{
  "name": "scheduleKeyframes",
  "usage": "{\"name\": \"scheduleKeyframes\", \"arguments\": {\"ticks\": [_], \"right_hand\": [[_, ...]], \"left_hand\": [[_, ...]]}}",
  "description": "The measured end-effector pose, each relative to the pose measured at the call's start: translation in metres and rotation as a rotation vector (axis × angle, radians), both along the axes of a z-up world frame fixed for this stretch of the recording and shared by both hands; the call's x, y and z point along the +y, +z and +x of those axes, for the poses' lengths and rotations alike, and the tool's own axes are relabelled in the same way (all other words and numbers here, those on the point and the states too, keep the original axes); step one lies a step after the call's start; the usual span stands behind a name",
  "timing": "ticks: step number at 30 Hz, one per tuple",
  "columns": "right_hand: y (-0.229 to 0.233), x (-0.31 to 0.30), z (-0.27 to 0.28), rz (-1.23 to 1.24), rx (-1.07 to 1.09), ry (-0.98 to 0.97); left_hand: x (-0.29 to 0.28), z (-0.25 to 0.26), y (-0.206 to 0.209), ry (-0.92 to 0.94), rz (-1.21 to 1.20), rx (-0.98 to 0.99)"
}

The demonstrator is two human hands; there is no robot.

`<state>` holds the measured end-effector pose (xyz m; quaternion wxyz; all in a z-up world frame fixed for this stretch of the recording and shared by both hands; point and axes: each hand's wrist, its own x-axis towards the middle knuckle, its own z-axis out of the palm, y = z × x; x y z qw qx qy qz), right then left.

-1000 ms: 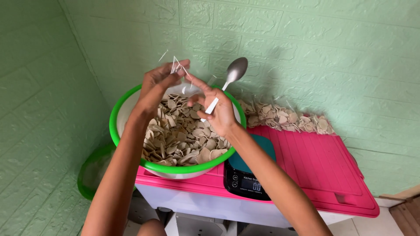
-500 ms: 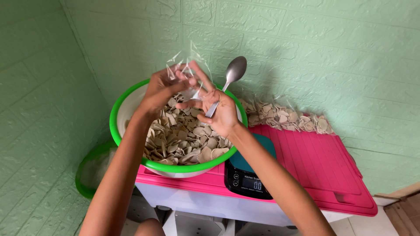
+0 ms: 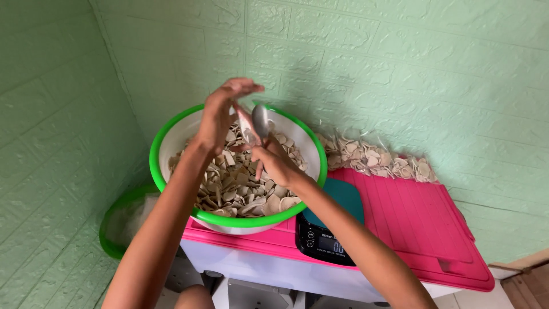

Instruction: Scooping dried food chips into small plastic bags and weighing them on a digital scale for packaging.

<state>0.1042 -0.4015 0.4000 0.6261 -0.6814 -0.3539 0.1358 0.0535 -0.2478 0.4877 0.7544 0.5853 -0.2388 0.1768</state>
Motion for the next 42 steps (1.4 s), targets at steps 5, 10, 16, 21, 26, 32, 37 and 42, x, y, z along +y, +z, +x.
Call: {"name": "scheduleKeyframes", "arguments": {"ticks": [5,10,16,21,26,32,37,42], "right_hand": [[0.033,-0.005,-0.038,-0.135,-0.156,-0.042],[0.075,-0.026,-0.069,0.049,-0.466,-0.004],[0.084,-0.064,-0.032,-0.109,-0.501,-0.143],[0.111,-0.088,-0.029,-0.664,-0.432,-0.042],[0.117,-0.091,-0.028,-1.042,-0.747,-0.097],[0.087,-0.094,0.027,-1.207,-1.033,-0.264],[0.063,-0.072,0.031,-1.075,-0.963,-0.108],[0.057,-0.063,0.024,-0.968,-0.804,-0.040]], "left_hand": [[-0.003,0.042,-0.028,0.238,-0.111,0.116],[0.017,0.026,-0.017,0.266,-0.556,0.136],[0.049,0.028,-0.019,0.020,-0.958,0.241],[0.039,0.007,-0.005,-0.041,-1.007,0.232],[0.038,0.005,-0.006,-0.045,-0.963,0.246],[0.038,0.012,-0.010,-0.066,-0.911,0.286],[0.040,0.013,-0.012,-0.032,-0.947,0.283],[0.045,0.017,-0.016,-0.017,-0.993,0.272]]}}
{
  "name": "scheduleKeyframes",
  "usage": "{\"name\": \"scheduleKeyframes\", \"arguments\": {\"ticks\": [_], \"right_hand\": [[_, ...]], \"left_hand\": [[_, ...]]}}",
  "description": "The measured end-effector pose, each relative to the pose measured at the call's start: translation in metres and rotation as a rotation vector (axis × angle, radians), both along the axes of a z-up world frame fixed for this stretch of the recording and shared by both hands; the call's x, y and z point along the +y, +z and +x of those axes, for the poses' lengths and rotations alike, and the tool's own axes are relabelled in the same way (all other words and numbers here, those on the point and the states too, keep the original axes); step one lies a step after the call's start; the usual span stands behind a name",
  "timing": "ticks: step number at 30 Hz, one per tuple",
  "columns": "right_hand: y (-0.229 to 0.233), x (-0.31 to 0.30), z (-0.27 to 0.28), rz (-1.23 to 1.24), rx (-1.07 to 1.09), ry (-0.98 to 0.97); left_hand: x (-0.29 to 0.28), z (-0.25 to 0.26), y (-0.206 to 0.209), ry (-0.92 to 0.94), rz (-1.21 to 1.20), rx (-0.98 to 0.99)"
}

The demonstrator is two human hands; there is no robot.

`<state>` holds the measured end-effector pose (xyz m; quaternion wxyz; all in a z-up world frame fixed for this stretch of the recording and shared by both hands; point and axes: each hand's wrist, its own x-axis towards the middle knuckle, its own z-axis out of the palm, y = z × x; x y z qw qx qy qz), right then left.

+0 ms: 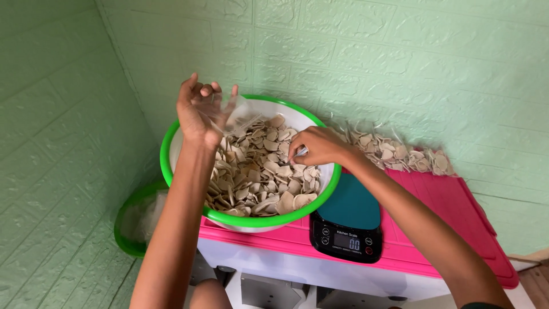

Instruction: Scooping dried food chips into small plastic bags and weighing them on a digital scale for packaging.

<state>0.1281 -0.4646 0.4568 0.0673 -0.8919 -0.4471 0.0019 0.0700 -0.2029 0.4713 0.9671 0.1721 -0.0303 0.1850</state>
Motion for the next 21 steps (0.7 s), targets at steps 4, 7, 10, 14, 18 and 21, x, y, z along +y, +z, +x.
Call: {"name": "scheduleKeyframes", "arguments": {"ticks": [4,7,10,14,18,21], "right_hand": [[-0.003,0.003,0.011,0.059,0.201,0.071],[-0.005,0.004,0.015,0.085,0.293,0.109],[-0.006,0.003,0.018,0.112,0.363,0.135],[0.000,0.001,0.017,0.148,0.462,0.183],[0.001,0.004,0.007,0.148,0.478,0.210],[0.005,0.002,0.004,0.173,0.504,0.232]], "left_hand": [[0.002,-0.002,0.003,0.013,-0.015,0.037],[0.002,-0.002,0.003,0.015,-0.038,0.045],[0.003,-0.002,0.001,0.026,-0.057,0.051],[0.005,0.001,-0.003,0.058,-0.048,0.061],[0.003,-0.001,-0.003,0.084,-0.038,0.053],[0.001,-0.004,0.000,0.086,-0.025,0.049]]}}
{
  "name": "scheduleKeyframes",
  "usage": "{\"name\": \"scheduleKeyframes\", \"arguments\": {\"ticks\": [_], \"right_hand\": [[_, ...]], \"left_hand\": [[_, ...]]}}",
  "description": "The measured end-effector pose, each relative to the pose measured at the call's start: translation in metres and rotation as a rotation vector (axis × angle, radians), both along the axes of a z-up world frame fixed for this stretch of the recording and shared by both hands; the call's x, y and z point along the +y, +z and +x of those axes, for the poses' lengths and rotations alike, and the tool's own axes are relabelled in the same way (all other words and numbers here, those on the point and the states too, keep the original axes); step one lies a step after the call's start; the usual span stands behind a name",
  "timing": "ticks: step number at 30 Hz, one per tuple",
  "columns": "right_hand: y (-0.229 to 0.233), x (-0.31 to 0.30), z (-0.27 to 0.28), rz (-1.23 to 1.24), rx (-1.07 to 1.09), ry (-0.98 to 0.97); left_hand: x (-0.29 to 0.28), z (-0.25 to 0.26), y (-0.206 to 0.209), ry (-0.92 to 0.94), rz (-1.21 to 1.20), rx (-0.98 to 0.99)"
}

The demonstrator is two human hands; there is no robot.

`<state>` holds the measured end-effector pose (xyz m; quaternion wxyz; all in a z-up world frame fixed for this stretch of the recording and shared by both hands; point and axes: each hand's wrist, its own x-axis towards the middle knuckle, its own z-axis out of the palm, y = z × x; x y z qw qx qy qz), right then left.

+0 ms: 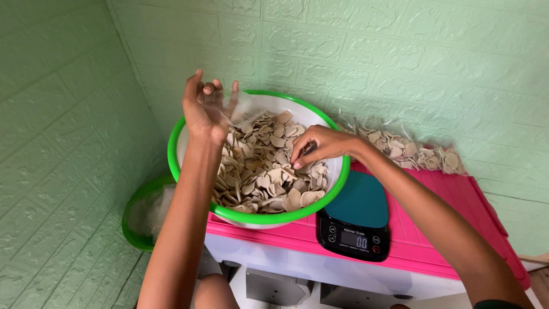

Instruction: Scooping dried food chips into small plastic bags and weighing them on a digital scale for packaging.

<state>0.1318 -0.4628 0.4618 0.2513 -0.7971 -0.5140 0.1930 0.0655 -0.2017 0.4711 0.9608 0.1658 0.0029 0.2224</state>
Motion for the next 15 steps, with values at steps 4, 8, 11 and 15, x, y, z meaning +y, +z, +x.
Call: {"name": "scheduleKeyframes", "arguments": {"ticks": [4,8,11,15], "right_hand": [[0.008,-0.007,0.002,0.062,0.045,-0.010],[0.031,-0.017,-0.001,0.128,0.047,-0.059],[0.060,-0.021,-0.007,0.157,0.041,-0.121],[0.108,-0.016,-0.032,0.181,0.014,-0.192]], "left_hand": [[-0.002,-0.006,0.004,0.031,-0.025,-0.013],[-0.007,-0.013,0.009,0.092,-0.049,-0.038],[0.001,0.000,0.000,0.102,-0.061,-0.027],[0.001,0.000,0.000,0.115,-0.069,-0.035]]}}
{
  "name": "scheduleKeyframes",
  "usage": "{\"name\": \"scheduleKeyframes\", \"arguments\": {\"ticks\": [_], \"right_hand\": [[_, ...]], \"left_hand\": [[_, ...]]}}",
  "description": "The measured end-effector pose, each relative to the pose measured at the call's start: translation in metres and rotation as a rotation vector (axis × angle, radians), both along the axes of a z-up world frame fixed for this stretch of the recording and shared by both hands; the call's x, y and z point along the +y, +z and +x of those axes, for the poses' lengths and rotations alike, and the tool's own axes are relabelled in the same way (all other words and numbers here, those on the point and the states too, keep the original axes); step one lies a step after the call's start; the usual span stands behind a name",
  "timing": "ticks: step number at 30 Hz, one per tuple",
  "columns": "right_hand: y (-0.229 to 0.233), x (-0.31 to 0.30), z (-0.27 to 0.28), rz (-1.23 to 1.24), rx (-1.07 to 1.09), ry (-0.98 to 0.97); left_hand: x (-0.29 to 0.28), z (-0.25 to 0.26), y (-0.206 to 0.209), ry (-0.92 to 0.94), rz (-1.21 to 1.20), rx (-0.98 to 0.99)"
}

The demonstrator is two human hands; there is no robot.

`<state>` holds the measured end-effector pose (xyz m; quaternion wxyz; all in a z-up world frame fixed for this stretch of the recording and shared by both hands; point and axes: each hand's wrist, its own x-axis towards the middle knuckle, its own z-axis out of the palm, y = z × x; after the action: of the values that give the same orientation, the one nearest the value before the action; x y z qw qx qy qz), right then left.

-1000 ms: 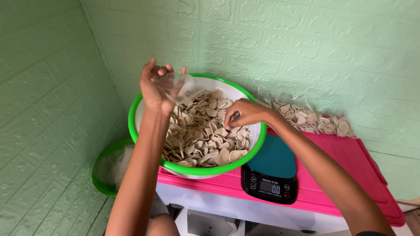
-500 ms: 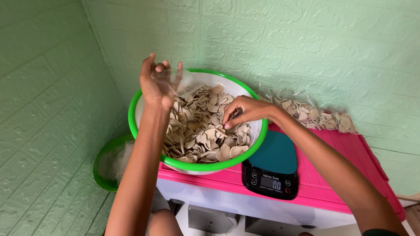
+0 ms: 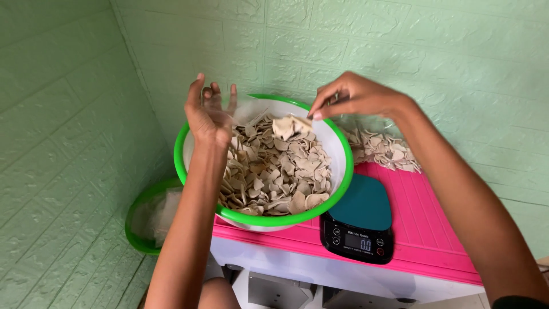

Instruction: Scooping dried food chips into small plastic bags and weighing them on a digital scale for packaging.

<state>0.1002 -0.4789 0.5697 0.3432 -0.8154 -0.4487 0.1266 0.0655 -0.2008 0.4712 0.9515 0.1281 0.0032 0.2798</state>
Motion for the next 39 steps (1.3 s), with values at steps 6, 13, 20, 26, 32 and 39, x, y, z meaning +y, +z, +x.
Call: {"name": "scheduleKeyframes", "arguments": {"ticks": [6,13,20,26,32,39], "right_hand": [[0.039,0.029,-0.008,-0.051,-0.163,-0.014],[0.024,0.080,-0.014,-0.163,-0.466,-0.107],[0.004,0.113,-0.022,-0.109,-1.000,-0.213],[0.018,0.082,-0.050,-0.050,-0.972,-0.365],[-0.033,0.037,-0.020,-0.403,-0.699,-0.575],[-0.123,0.012,0.036,-0.325,-0.818,-0.359]], "left_hand": [[0.003,0.002,0.001,0.022,-0.109,0.078],[0.007,0.015,-0.011,0.031,-0.108,0.107],[0.022,0.057,-0.051,-0.015,-0.280,0.071],[0.005,0.004,-0.010,0.070,-0.362,0.143],[0.031,0.032,-0.031,-0.086,-0.188,0.231],[0.027,0.027,-0.025,-0.104,-0.172,0.225]]}}
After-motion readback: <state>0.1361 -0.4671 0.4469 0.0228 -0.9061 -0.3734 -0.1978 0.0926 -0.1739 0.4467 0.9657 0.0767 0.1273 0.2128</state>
